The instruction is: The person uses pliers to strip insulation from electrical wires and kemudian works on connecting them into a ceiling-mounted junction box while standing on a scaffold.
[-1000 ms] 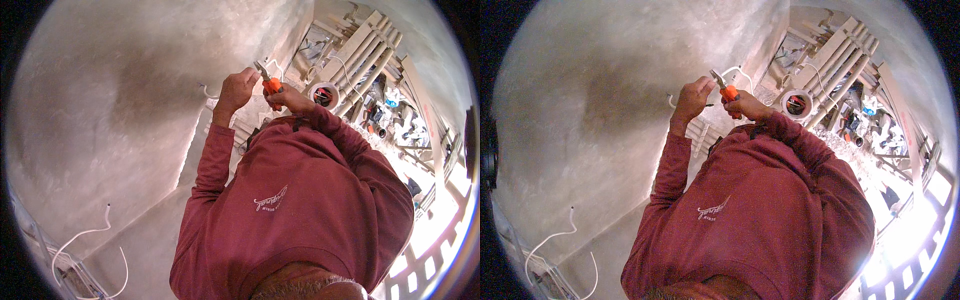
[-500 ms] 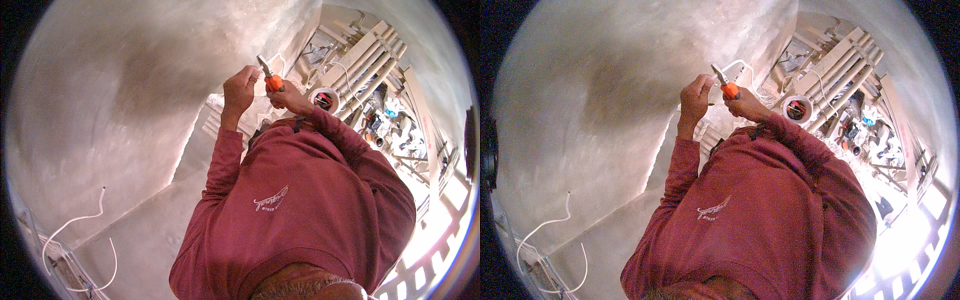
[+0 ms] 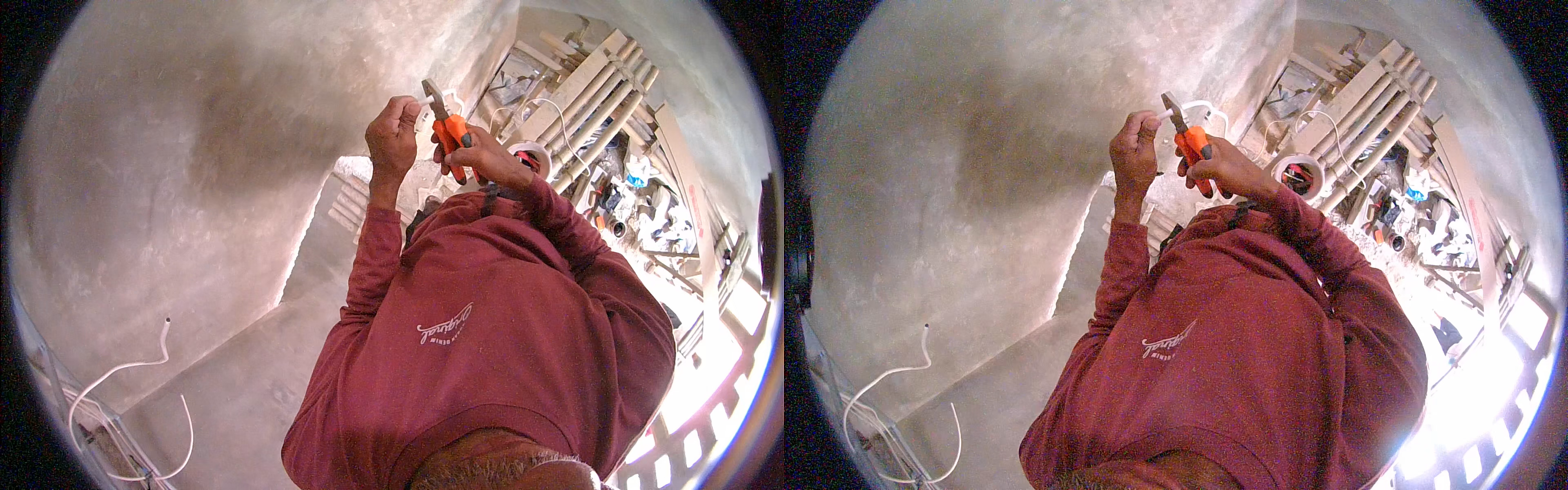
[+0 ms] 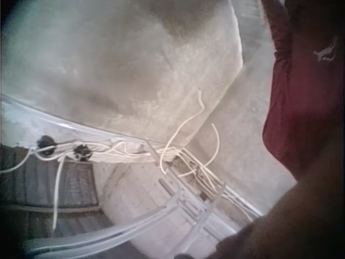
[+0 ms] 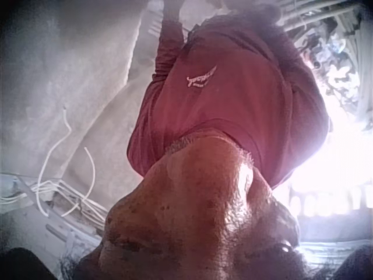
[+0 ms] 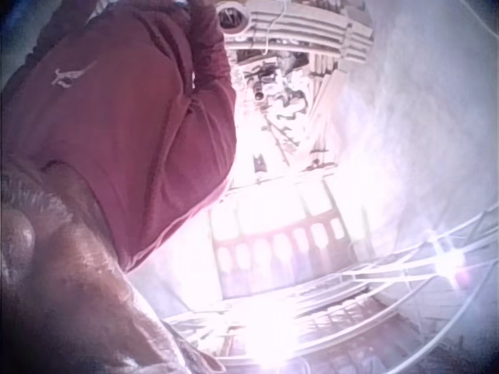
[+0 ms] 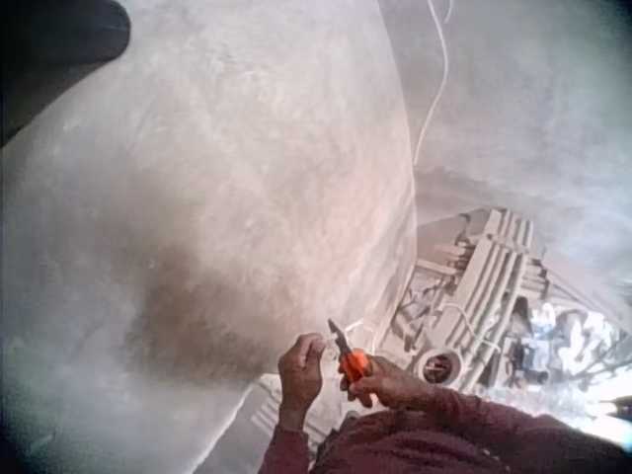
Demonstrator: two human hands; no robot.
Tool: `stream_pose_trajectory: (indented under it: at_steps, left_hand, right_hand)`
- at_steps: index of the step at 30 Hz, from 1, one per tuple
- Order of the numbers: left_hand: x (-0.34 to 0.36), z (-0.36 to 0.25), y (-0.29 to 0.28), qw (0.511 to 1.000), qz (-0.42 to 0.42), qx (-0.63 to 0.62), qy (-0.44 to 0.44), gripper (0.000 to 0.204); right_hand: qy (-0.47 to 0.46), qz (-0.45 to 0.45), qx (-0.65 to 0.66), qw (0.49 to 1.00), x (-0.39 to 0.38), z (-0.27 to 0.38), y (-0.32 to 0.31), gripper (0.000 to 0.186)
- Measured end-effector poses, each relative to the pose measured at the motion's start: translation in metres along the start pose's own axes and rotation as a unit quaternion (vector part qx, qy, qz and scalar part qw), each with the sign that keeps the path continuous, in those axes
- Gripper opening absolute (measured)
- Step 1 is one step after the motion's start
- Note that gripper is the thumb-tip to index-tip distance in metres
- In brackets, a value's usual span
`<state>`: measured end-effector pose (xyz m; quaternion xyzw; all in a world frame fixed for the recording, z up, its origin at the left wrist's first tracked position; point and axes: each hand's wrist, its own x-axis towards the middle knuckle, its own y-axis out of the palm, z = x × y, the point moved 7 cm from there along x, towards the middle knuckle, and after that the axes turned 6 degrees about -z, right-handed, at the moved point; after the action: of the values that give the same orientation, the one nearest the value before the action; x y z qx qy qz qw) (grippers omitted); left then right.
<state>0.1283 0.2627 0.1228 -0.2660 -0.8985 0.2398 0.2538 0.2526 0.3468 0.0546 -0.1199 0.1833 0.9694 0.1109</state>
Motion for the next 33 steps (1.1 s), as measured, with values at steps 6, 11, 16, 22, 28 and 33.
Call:
stream_pose_trajectory:
  at_steps: [6,11,16,22,28,33]
  left_hand:
    - [-0.004,-0.011,0.002,0.999,0.034,0.035,-0.016,0.034]
    - [-0.01,-0.007,0.004,0.994,0.068,-0.054,-0.065,0.035]
    - [-0.021,-0.007,0.011,0.919,0.167,-0.238,-0.265,0.034]
    - [-0.022,-0.003,0.004,0.924,0.243,-0.18,-0.236,0.034]
    - [0.006,-0.001,-0.005,0.962,0.246,-0.058,-0.105,0.036]
    - [0.002,0.005,-0.001,0.954,0.26,-0.009,-0.15,0.037]
  right_hand:
    - [-0.031,-0.013,-0.034,0.999,-0.008,0.01,-0.01,0.049]
    - [-0.002,0.004,0.036,0.999,-0.015,0.005,-0.006,0.046]
    - [-0.013,0.023,0.107,0.994,-0.014,0.003,0.002,0.044]
    - [0.005,0.057,0.022,0.998,-0.017,0.009,-0.005,0.039]
    - [0.032,0.069,0.174,0.982,-0.005,-0.012,0.008,0.037]
    - [0.023,0.085,0.154,0.984,0.013,-0.032,0.014,0.02]
